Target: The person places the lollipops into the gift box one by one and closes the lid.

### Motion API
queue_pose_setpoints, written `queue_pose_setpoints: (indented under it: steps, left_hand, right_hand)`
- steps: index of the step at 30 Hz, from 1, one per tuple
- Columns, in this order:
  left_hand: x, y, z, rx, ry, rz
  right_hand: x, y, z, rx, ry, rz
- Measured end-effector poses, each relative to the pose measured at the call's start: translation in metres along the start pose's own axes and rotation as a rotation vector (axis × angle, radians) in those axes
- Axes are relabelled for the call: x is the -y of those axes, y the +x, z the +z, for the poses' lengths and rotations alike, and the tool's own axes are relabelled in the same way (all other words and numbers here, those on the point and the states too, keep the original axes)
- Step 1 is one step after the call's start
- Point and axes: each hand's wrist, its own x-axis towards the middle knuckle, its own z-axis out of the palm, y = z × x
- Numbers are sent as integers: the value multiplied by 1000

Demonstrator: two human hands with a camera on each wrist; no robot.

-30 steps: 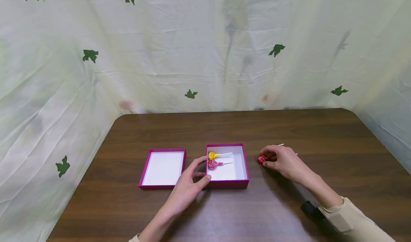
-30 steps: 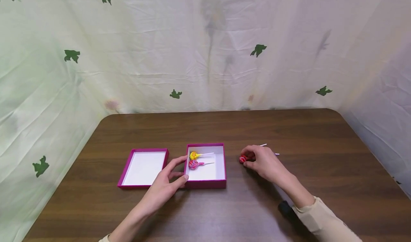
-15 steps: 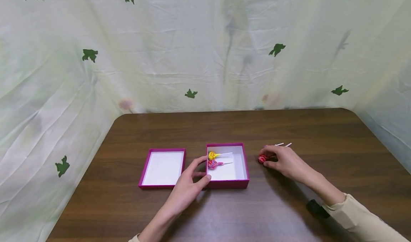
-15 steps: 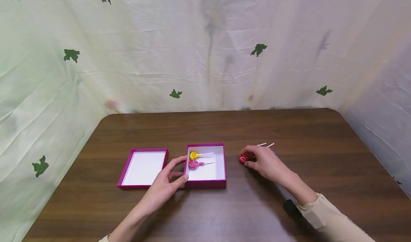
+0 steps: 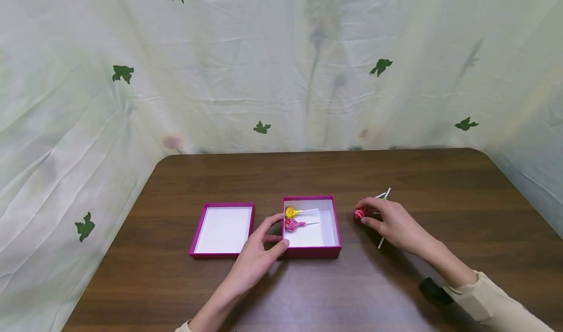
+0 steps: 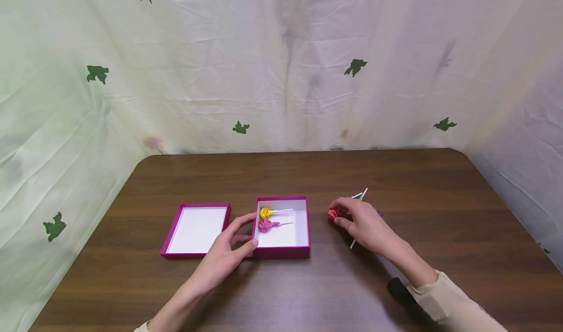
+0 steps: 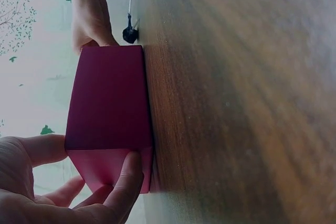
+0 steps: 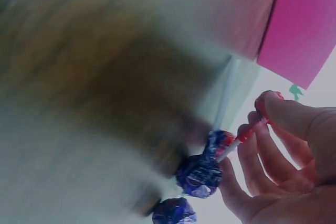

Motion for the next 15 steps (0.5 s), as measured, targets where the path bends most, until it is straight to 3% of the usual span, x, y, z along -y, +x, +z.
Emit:
queue_pose_setpoints:
  steps: [15]
  left_hand:
    - [-1, 0, 0, -2, 8, -15]
  right_hand:
    - [22, -3, -2, -49, 94, -51]
